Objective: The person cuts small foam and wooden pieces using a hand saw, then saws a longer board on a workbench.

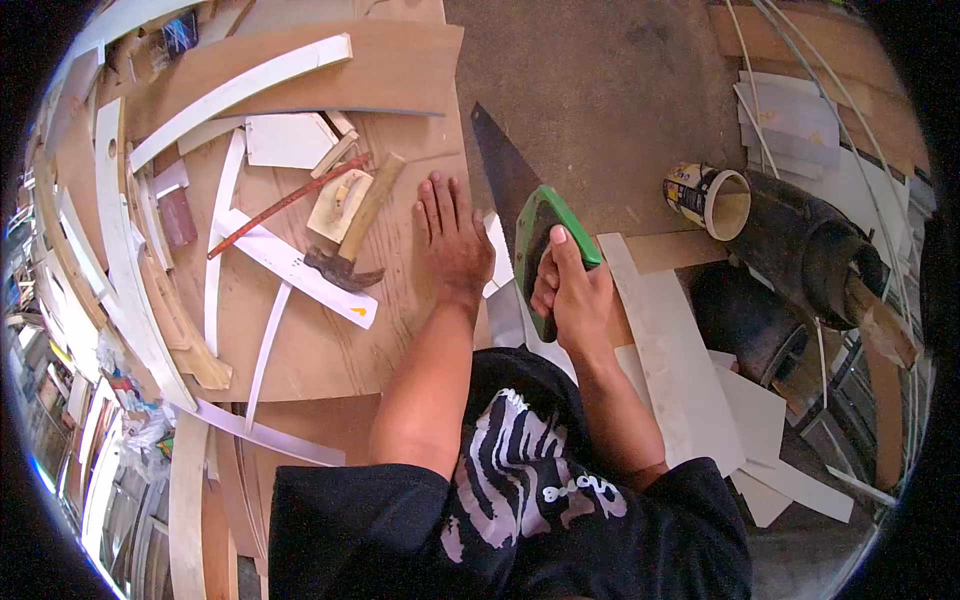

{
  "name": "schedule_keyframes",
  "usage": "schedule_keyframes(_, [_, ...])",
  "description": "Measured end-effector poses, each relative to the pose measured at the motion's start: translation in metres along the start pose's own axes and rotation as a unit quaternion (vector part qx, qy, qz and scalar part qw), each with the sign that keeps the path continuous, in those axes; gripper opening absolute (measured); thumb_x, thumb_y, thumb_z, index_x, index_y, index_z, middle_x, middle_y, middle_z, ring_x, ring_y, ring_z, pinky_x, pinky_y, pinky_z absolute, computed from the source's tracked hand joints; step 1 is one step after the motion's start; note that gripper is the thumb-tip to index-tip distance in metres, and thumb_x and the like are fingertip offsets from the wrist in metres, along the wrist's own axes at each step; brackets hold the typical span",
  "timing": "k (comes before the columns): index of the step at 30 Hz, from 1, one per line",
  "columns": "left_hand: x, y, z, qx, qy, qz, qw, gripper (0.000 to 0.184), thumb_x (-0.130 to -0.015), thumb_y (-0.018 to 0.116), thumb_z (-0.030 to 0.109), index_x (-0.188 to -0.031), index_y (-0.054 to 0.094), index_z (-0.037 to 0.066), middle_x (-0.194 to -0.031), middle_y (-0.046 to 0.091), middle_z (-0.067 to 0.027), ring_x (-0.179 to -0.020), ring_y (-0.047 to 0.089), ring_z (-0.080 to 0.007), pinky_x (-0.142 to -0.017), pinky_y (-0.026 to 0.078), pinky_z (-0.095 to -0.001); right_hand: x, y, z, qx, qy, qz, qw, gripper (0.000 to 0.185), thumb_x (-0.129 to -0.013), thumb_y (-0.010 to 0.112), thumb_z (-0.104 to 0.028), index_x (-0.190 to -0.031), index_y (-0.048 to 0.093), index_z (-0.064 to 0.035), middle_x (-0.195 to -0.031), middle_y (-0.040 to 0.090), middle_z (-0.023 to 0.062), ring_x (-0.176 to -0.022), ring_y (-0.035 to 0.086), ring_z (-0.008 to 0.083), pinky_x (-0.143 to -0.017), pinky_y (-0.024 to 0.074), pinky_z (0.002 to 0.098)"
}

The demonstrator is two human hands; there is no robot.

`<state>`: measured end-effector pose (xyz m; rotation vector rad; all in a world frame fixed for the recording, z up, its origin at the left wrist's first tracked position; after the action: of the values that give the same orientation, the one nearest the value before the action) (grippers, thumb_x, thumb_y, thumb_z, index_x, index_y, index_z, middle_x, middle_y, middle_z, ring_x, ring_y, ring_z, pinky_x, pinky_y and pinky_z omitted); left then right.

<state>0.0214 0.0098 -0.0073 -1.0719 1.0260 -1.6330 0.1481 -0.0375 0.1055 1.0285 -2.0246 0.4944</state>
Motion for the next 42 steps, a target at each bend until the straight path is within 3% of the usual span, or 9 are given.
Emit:
schedule_keyframes(14, [0.004,0.009,-0.009,0.094,0.007,0.033,0.995,0.059,-0.099,0.051,0.019,-0.153,0.036,0.001,-0.165,0.023,-0.0190,-0.155,0.017,-0.0351,-0.126,0.011,-0.0490,-0.002,-0.010,0.038,-0.021,-0.031,0.011,0.999,0.037,-0.105,0.054,-0.034,-0.077,0.045,-0.0119,-0.061,0.039,-0.0032,-0.048,0.039,0.0081,-0.043,0.0321,0.0271])
schedule_keyframes(17, [0.005,0.005,-0.008,0.094,0.006,0.045,0.995,0.059,-0.099,0.050,0.017,-0.153,0.036,-0.001,-0.165,0.023,-0.0194,-0.155,0.017,-0.0349,-0.126,0.012,-0.0488,-0.001,-0.024,0.065,-0.116,-0.080,-0.025,0.990,0.033,-0.103,0.061,-0.032,-0.081,0.051,-0.0090,-0.058,0.045,-0.0019,-0.045,0.043,0.0088,-0.040,0.0335,0.0273])
schedule_keyframes(24, [0.010,0.004,-0.011,0.101,0.028,0.055,0.993,0.054,-0.098,0.047,0.012,-0.150,0.039,-0.002,-0.164,0.025,-0.0209,-0.154,0.019,-0.0363,-0.126,0.014,-0.0508,0.004,-0.042,0.125,-0.021,-0.228,-0.055,0.972,0.046,-0.098,0.060,-0.041,-0.076,0.056,-0.0018,-0.056,0.054,0.0036,-0.045,0.049,0.0126,-0.042,0.0368,0.0290])
schedule_keyframes(27, [0.006,0.012,-0.012,0.117,0.042,0.068,0.990,0.052,-0.097,0.047,0.010,-0.147,0.041,-0.003,-0.163,0.026,-0.0218,-0.154,0.020,-0.0375,-0.126,0.015,-0.0515,0.007,-0.034,0.137,-0.059,-0.285,-0.033,0.956,0.044,-0.098,0.062,-0.033,-0.069,0.045,-0.0042,-0.059,0.042,0.0029,-0.047,0.037,0.0119,-0.042,0.0272,0.0284])
schedule_keyframes(29, [0.010,0.012,-0.013,0.129,0.048,0.090,0.986,0.051,-0.097,0.048,0.010,-0.146,0.042,-0.004,-0.162,0.027,-0.0223,-0.153,0.021,-0.0385,-0.125,0.015,-0.0517,0.006,-0.034,0.148,-0.028,-0.306,-0.028,0.951,0.041,-0.098,0.062,-0.029,-0.071,0.047,-0.0032,-0.058,0.044,0.0036,-0.047,0.039,0.0118,-0.041,0.0288,0.0282])
schedule_keyframes(32, [0.005,0.005,-0.011,0.127,0.061,0.099,0.985,0.051,-0.097,0.050,0.012,-0.146,0.042,-0.004,-0.161,0.030,-0.0231,-0.152,0.022,-0.0402,-0.125,0.015,-0.0515,0.008,-0.029,0.153,-0.058,-0.316,-0.004,0.947,0.038,-0.097,0.063,-0.030,-0.073,0.056,-0.0014,-0.058,0.055,0.0045,-0.049,0.050,0.0130,-0.046,0.0398,0.0308])
schedule_keyframes(36, [0.007,0.003,-0.017,0.109,0.070,0.099,0.987,0.055,-0.100,0.050,0.019,-0.148,0.040,-0.006,-0.161,0.029,-0.0233,-0.152,0.021,-0.0402,-0.124,0.015,-0.0518,0.009,-0.031,0.165,-0.022,-0.359,0.028,0.933,0.037,-0.097,0.062,-0.029,-0.073,0.056,-0.0020,-0.057,0.054,0.0041,-0.049,0.050,0.0123,-0.046,0.0398,0.0311])
schedule_keyframes(38, [0.007,0.003,-0.014,0.109,0.063,0.095,0.988,0.056,-0.101,0.049,0.022,-0.149,0.038,-0.006,-0.162,0.027,-0.0232,-0.153,0.020,-0.0397,-0.124,0.015,-0.0519,0.011,-0.032,0.166,-0.009,-0.400,0.016,0.916,0.036,-0.100,0.060,-0.026,-0.075,0.050,-0.0015,-0.058,0.048,0.0037,-0.046,0.042,0.0104,-0.041,0.0324,0.0265])
schedule_keyframes(42, [0.011,0.014,-0.022,0.078,0.001,0.134,0.988,0.058,-0.104,0.044,0.027,-0.151,0.036,-0.007,-0.164,0.024,-0.0231,-0.153,0.020,-0.0393,-0.124,0.014,-0.0525,0.016,-0.028,0.169,-0.026,-0.393,0.041,0.918,0.037,-0.100,0.059,-0.026,-0.074,0.050,-0.0014,-0.057,0.048,0.0037,-0.046,0.042,0.0104,-0.042,0.0328,0.0266])
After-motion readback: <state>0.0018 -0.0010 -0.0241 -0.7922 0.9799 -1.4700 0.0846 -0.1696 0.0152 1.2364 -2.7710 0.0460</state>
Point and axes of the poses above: each hand's wrist, its own x-axis away from the middle knuckle, its own y-axis out of the palm, z = x × y, the point moved 7 cm from there along -x, towards the middle knuckle
